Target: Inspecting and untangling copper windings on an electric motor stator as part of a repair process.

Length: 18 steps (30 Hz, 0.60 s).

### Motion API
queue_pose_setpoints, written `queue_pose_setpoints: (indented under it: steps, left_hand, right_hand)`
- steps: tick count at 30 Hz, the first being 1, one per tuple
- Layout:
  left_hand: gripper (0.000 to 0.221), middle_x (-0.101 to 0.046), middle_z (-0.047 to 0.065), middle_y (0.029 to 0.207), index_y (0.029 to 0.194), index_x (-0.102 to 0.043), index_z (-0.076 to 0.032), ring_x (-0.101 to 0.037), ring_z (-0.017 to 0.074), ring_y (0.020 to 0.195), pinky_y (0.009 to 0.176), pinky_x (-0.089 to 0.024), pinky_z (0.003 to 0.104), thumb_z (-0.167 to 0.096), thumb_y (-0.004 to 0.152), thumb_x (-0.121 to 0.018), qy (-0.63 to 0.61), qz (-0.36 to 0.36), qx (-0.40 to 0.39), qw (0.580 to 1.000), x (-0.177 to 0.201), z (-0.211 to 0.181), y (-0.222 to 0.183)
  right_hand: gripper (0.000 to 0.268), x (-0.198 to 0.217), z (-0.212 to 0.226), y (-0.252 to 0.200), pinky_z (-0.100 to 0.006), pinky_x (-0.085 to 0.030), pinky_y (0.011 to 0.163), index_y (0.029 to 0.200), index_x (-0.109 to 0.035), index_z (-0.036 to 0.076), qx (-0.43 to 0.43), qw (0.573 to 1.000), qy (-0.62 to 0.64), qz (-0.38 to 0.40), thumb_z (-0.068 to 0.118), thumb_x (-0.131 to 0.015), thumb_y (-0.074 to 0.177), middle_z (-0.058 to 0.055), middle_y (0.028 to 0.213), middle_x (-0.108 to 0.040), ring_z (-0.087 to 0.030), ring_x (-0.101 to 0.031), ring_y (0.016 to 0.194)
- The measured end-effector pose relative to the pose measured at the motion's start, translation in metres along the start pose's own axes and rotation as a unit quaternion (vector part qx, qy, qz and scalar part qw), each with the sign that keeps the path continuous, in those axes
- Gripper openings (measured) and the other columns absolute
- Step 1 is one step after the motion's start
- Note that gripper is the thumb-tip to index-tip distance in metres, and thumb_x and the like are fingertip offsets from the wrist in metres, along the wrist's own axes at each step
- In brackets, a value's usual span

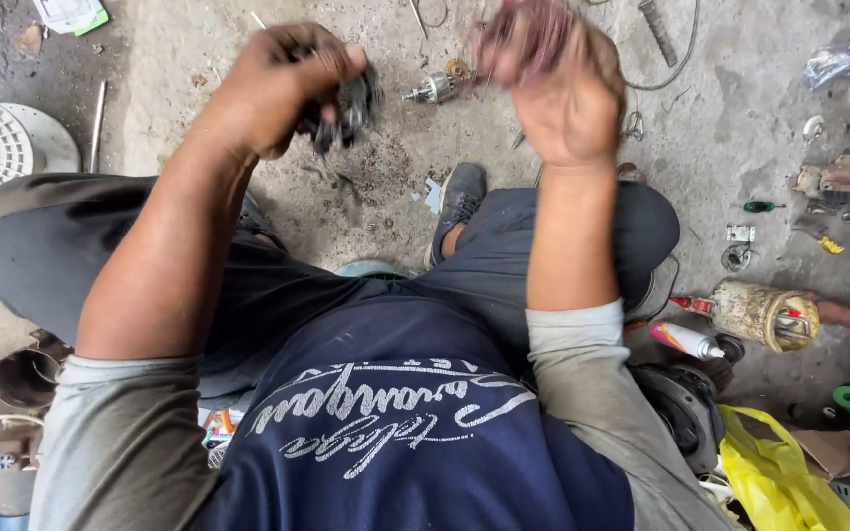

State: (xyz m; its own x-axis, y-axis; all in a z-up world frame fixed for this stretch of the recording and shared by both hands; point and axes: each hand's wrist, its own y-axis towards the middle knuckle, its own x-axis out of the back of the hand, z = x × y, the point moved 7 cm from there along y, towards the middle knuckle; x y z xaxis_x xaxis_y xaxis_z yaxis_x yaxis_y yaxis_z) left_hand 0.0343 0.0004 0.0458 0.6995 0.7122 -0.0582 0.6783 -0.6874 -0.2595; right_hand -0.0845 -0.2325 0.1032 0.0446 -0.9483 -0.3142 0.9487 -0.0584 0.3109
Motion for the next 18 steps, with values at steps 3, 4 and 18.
queue_pose_setpoints:
  steps: [3, 4, 18]
  left_hand:
    - [0.029, -0.058, -0.002, 0.063, 0.094, -0.066, -0.013, -0.034, 0.0056, 0.031, 0.024, -0.017, 0.025, -0.042, 0.098, -0.069, -0.086, -0.054, 0.046, 0.994, 0.014, -0.005, 0.000]
    - [0.029, -0.058, -0.002, 0.063, 0.094, -0.066, -0.013, -0.034, 0.0056, 0.031, 0.024, -0.017, 0.025, -0.042, 0.098, -0.069, -0.086, -0.059, 0.039, 0.994, 0.015, 0.002, 0.002]
    - [0.046, -0.067, 0.017, 0.083, 0.093, -0.078, 0.003, -0.070, 0.0249, 0.068, 0.061, -0.063, 0.040, -0.037, 0.070, -0.081, -0.311, -0.165, -0.030, 0.935, -0.024, 0.024, 0.061]
  right_hand:
    - [0.031, -0.064, -0.003, -0.015, -0.034, -0.063, 0.096, 0.127, -0.059, -0.012, -0.176, 0.922, -0.110, 0.328, -0.008, -0.044, 0.100, -0.029, 0.126, -0.066, -0.031, -0.073, 0.104]
    - [0.031, -0.077, -0.015, -0.012, -0.034, -0.063, 0.096, 0.127, -0.059, -0.012, -0.171, 0.920, -0.113, 0.335, -0.008, -0.044, 0.100, -0.029, 0.126, -0.066, -0.031, -0.073, 0.104]
    - [0.029, 0.073, -0.139, -0.032, -0.065, -0.048, 0.110, 0.126, -0.059, 0.001, -0.005, 0.956, -0.070, -0.284, 0.017, -0.071, 0.105, -0.015, 0.124, -0.061, -0.029, -0.058, 0.121]
